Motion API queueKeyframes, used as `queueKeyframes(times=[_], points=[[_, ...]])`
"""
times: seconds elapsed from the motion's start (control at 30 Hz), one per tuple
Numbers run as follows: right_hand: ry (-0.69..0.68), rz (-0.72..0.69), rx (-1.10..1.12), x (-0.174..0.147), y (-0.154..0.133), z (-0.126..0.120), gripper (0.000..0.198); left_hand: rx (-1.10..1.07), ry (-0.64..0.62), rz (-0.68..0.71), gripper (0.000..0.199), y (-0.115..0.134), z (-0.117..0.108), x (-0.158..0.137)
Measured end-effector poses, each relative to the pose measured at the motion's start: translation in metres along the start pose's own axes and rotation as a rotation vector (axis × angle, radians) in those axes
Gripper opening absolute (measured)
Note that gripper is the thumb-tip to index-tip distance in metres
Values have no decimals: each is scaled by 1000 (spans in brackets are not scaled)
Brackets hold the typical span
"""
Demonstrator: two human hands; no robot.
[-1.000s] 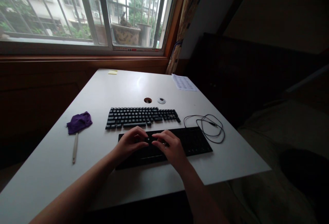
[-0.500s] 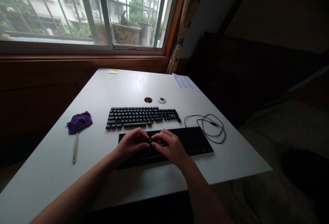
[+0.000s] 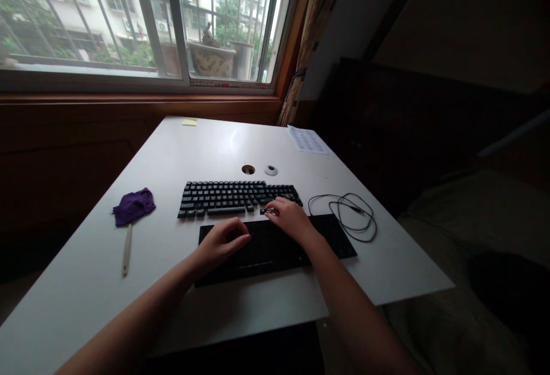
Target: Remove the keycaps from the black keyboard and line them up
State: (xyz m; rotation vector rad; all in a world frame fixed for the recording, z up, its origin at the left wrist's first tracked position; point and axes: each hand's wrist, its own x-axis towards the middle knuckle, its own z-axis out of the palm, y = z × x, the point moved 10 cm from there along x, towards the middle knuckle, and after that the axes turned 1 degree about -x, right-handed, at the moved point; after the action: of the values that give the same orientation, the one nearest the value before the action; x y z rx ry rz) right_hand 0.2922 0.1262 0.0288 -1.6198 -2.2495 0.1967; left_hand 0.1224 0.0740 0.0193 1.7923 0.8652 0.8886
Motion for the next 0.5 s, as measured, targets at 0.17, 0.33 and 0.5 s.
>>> queueKeyframes(times=[0.17, 0.33, 0.5], points=[[-67, -11, -25, 8, -1, 17, 11, 25, 2, 32, 21, 0, 0, 1], [-69, -17, -15, 11, 3, 24, 12, 61, -5, 41, 20, 0, 0, 1], [-22, -6, -3, 6, 6, 17, 16, 63, -9, 36, 19, 0, 1, 1]])
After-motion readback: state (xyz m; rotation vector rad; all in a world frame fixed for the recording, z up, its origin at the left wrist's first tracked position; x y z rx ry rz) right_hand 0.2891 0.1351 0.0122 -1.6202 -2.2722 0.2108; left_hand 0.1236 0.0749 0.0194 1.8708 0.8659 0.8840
